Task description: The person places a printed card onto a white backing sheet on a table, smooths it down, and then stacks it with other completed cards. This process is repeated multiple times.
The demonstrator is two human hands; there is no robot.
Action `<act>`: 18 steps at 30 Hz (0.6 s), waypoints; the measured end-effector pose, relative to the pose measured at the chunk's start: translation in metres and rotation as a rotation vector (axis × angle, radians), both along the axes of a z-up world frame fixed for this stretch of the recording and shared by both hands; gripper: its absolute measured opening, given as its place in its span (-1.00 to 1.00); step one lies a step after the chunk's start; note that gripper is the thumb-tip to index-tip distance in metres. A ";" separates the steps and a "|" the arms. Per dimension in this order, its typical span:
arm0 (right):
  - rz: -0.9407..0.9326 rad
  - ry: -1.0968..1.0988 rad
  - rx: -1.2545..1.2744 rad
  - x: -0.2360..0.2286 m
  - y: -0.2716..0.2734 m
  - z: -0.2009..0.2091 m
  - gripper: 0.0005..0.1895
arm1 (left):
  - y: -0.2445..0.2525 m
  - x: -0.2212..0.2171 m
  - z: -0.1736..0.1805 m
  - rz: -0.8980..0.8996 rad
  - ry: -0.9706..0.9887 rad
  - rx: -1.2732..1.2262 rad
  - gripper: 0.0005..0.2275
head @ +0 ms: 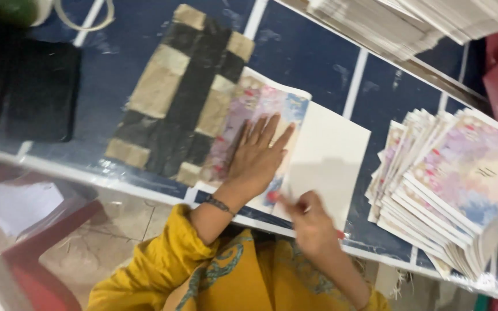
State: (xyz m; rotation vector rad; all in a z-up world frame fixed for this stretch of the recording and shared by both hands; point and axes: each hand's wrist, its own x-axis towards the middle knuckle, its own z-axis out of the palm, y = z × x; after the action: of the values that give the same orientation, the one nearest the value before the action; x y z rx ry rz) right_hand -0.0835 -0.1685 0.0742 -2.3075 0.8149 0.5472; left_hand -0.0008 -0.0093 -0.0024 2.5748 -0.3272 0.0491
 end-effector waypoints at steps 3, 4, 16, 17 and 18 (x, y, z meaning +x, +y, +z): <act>1.192 -0.700 -0.230 -0.006 -0.048 -0.069 -0.17 | -0.002 0.002 -0.015 0.016 -0.201 0.092 -0.46; 1.122 -0.725 -0.395 0.006 -0.052 -0.080 -0.40 | 0.001 0.002 -0.009 -0.021 -0.059 0.060 -0.31; 0.828 -0.784 -0.331 0.176 -0.027 -0.043 -0.55 | 0.005 -0.009 0.012 0.015 -0.052 0.085 -0.47; 0.836 -0.822 -0.293 0.168 -0.026 -0.040 -0.59 | 0.006 -0.008 0.013 0.011 -0.051 0.068 -0.46; 0.834 -0.819 -0.289 0.136 -0.026 -0.044 -0.59 | 0.005 -0.007 0.011 0.010 -0.047 0.071 -0.46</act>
State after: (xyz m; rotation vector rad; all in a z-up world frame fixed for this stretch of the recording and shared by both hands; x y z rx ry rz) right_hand 0.0526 -0.1942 0.0303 -2.7307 -0.5112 -0.2429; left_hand -0.0081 -0.0041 0.0089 2.6491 -0.3398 0.1036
